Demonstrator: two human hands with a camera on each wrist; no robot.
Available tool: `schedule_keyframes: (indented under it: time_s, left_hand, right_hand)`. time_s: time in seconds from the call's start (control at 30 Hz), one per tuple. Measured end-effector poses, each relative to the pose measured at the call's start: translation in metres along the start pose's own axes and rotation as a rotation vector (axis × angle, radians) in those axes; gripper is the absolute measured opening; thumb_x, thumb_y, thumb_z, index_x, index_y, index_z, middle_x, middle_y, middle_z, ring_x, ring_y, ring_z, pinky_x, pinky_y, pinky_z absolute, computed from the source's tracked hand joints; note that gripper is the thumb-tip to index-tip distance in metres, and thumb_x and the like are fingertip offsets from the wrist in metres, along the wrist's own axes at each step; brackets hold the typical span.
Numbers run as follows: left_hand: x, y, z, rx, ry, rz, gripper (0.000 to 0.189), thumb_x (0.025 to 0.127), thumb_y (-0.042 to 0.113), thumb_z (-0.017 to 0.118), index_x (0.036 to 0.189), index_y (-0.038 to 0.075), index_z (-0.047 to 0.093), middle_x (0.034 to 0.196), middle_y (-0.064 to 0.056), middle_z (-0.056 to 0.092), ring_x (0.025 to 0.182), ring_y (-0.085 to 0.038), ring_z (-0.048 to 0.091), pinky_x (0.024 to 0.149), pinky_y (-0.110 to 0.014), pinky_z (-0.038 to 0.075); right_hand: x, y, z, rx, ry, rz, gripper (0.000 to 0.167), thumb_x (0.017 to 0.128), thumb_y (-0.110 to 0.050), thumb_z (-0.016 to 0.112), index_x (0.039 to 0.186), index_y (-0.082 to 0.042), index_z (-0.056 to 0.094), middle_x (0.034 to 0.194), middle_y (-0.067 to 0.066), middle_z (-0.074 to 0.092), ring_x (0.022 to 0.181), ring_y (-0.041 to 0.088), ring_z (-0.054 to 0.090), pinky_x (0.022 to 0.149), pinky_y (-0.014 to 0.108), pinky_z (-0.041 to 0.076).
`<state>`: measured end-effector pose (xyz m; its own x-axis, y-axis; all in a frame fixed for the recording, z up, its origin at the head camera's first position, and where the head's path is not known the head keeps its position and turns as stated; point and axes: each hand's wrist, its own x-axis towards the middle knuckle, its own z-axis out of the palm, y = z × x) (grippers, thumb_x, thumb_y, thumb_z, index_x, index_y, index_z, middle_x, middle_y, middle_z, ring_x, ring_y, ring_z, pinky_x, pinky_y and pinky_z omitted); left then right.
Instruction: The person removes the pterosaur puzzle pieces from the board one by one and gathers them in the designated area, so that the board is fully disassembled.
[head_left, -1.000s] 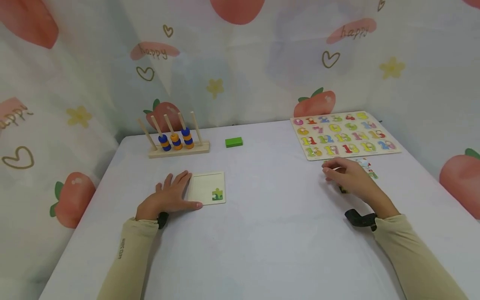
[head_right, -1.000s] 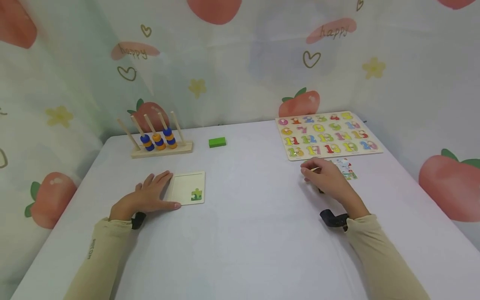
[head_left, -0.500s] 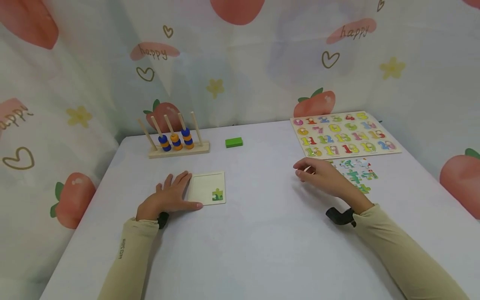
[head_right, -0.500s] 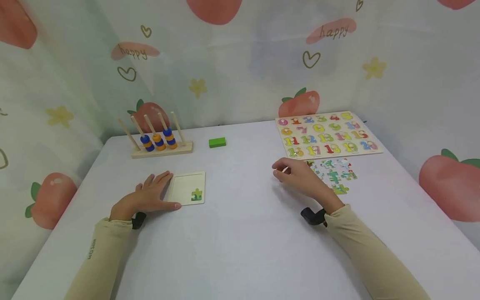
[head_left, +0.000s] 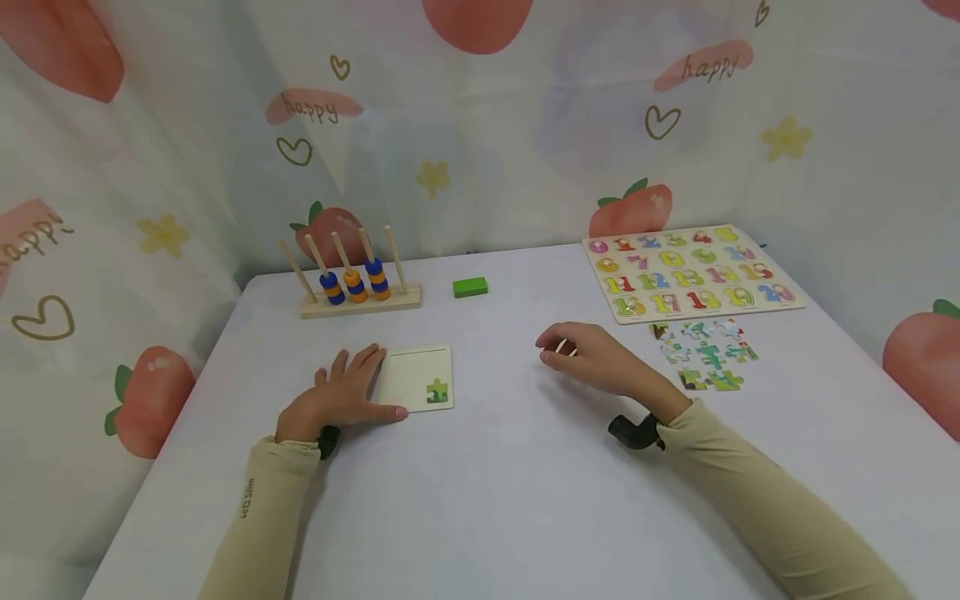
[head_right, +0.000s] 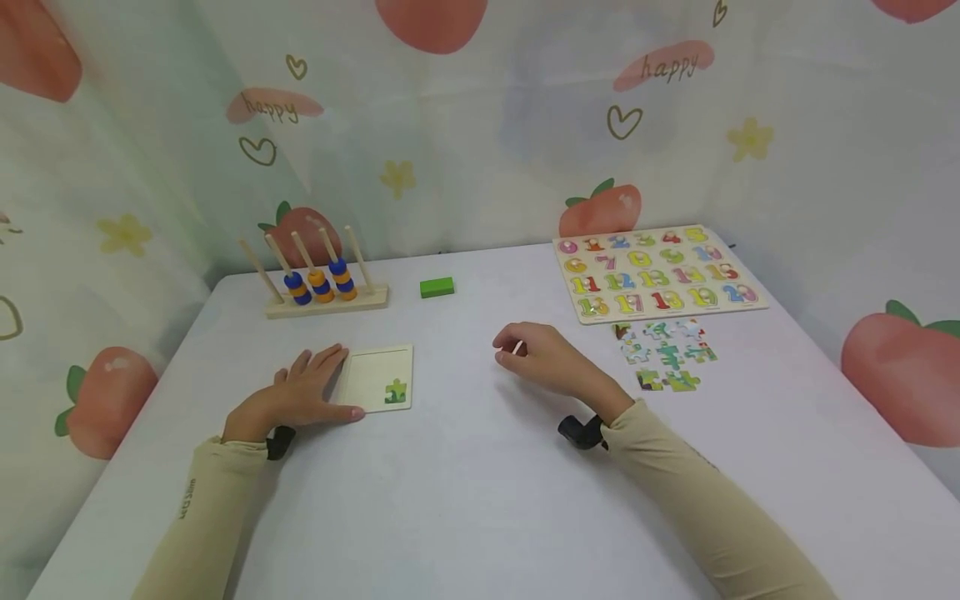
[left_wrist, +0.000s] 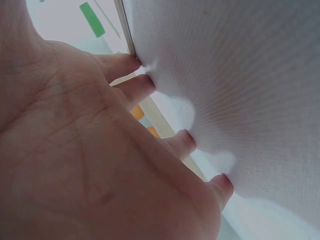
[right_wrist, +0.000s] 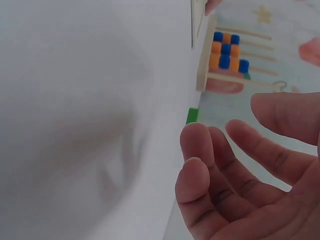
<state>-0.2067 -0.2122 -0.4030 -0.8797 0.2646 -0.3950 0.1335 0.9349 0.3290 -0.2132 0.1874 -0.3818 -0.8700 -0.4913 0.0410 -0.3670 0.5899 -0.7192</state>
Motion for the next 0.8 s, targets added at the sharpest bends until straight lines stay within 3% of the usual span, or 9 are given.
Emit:
schedule_keyframes:
  time_s: [0.8]
  left_hand:
    - [0.005,-0.004,0.004,0.001,0.007,-0.016,0.121,0.087,0.068,0.078,0.172,0.005,0.016,0.178,-0.018,0.010,0.158,-0.056,-0.001,0.119,-0.080,0.002]
  right_hand:
    - [0.043,-0.044,0.060,-0.005,-0.132,-0.121,0.022,0.101,-0.011,0.071,0.119,0.001,0.073,0.099,0.001,0.069,0.091,0.017,0.062,0.082,0.032,0.054]
